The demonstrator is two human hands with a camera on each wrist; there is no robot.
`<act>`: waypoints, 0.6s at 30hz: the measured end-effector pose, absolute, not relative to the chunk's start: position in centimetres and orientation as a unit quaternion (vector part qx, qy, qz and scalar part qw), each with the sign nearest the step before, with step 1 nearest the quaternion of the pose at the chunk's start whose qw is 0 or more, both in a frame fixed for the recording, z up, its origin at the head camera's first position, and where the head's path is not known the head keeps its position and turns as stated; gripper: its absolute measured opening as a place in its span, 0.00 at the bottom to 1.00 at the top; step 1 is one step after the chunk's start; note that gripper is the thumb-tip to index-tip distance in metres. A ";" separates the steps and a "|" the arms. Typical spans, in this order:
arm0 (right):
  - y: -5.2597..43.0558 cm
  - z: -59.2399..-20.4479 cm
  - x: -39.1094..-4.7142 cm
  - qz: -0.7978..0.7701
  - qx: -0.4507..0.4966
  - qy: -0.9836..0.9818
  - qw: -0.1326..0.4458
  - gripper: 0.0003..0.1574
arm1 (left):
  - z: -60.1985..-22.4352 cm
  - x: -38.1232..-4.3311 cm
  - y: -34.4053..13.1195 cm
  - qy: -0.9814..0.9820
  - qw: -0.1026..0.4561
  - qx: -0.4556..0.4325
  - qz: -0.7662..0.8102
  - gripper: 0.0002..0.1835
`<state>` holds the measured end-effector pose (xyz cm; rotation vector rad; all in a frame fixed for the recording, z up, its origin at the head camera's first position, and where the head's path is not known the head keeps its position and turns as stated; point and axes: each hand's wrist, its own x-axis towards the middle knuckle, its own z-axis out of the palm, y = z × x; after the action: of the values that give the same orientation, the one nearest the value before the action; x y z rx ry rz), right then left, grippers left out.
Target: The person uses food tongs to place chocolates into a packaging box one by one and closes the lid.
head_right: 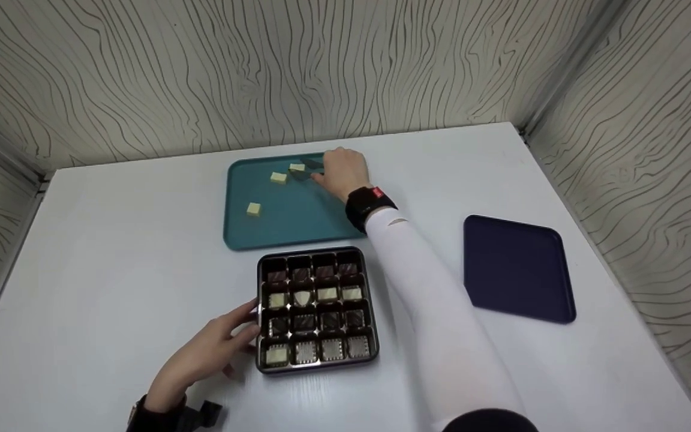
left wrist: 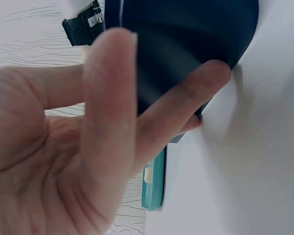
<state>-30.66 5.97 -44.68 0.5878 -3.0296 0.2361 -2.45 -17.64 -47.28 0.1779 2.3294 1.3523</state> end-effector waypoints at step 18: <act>4.0 -43.0 -30.7 0.072 0.213 -0.974 -0.016 0.40 | -47.2 -2.4 -17.7 0.850 0.220 0.057 0.475 0.35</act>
<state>-30.72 3.96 -43.03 0.6751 -3.0928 0.2287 -2.42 -17.74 -47.23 0.1570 2.3525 1.3132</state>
